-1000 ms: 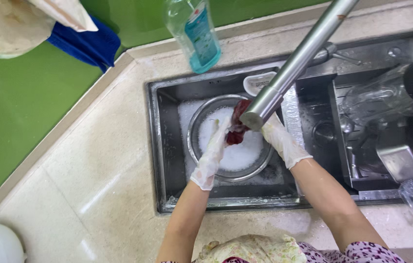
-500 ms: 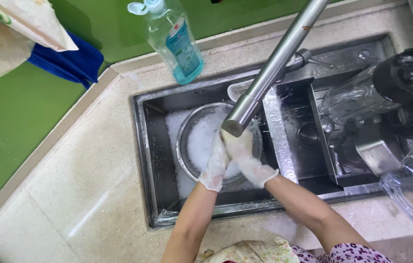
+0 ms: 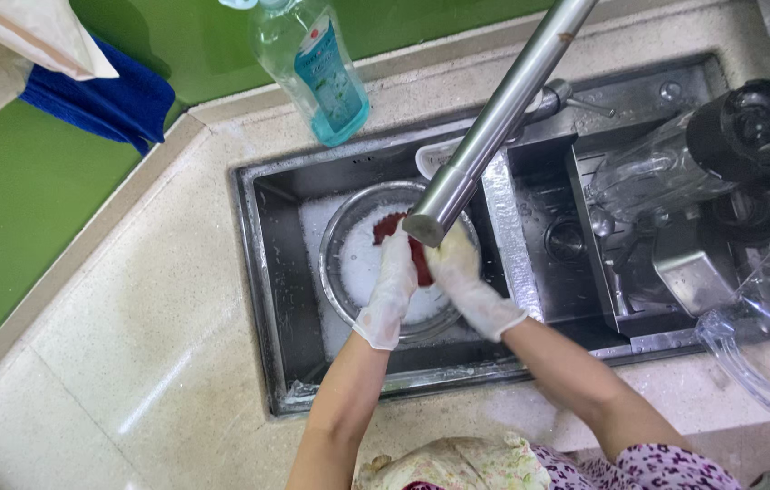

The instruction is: The person wipes a countertop with a cloth, rinses and wrings the cloth in a sink filled with soapy water, then resumes wiping the countertop and nearby wall surfaces.

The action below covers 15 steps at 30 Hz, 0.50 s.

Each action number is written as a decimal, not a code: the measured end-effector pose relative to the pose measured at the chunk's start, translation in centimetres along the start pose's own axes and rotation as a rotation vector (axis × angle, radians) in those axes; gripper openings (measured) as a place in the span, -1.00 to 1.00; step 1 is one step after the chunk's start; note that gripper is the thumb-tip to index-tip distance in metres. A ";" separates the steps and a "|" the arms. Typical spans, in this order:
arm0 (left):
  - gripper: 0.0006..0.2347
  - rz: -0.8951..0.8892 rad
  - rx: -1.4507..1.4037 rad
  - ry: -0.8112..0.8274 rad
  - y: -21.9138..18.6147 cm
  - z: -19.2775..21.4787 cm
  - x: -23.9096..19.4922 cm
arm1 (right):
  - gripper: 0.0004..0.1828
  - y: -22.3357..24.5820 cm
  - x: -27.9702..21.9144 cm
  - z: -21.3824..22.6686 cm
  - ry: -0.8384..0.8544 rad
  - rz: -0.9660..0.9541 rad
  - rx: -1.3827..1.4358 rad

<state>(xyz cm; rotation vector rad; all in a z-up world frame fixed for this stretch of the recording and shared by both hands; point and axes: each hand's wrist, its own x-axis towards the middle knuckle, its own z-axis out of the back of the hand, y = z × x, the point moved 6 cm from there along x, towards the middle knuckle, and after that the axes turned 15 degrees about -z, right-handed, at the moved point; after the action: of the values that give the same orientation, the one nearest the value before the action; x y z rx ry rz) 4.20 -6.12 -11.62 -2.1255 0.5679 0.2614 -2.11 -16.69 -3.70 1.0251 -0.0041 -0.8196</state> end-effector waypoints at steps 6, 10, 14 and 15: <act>-0.66 -0.079 0.321 0.075 -3.4 -2.1 -2.6 | -0.37 -4.6 3.5 -4.3 0.416 0.199 0.194; -0.66 0.111 -0.101 0.082 -4.6 -2.5 -3.0 | -0.61 -8.2 7.3 -5.6 0.422 -0.332 0.642; -0.57 0.390 0.009 -0.195 -3.7 0.0 -3.3 | -0.77 -7.1 6.8 -5.2 0.465 -0.418 0.858; -0.48 0.487 -0.123 -0.117 -2.8 -1.0 -3.3 | -0.78 -5.7 5.2 -4.4 0.464 -0.290 0.745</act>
<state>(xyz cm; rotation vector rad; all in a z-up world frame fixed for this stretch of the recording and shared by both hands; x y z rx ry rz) 2.70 -4.54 -7.81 -2.0445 1.0173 0.7016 -0.25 -17.94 -12.31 1.9401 0.2562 -0.8393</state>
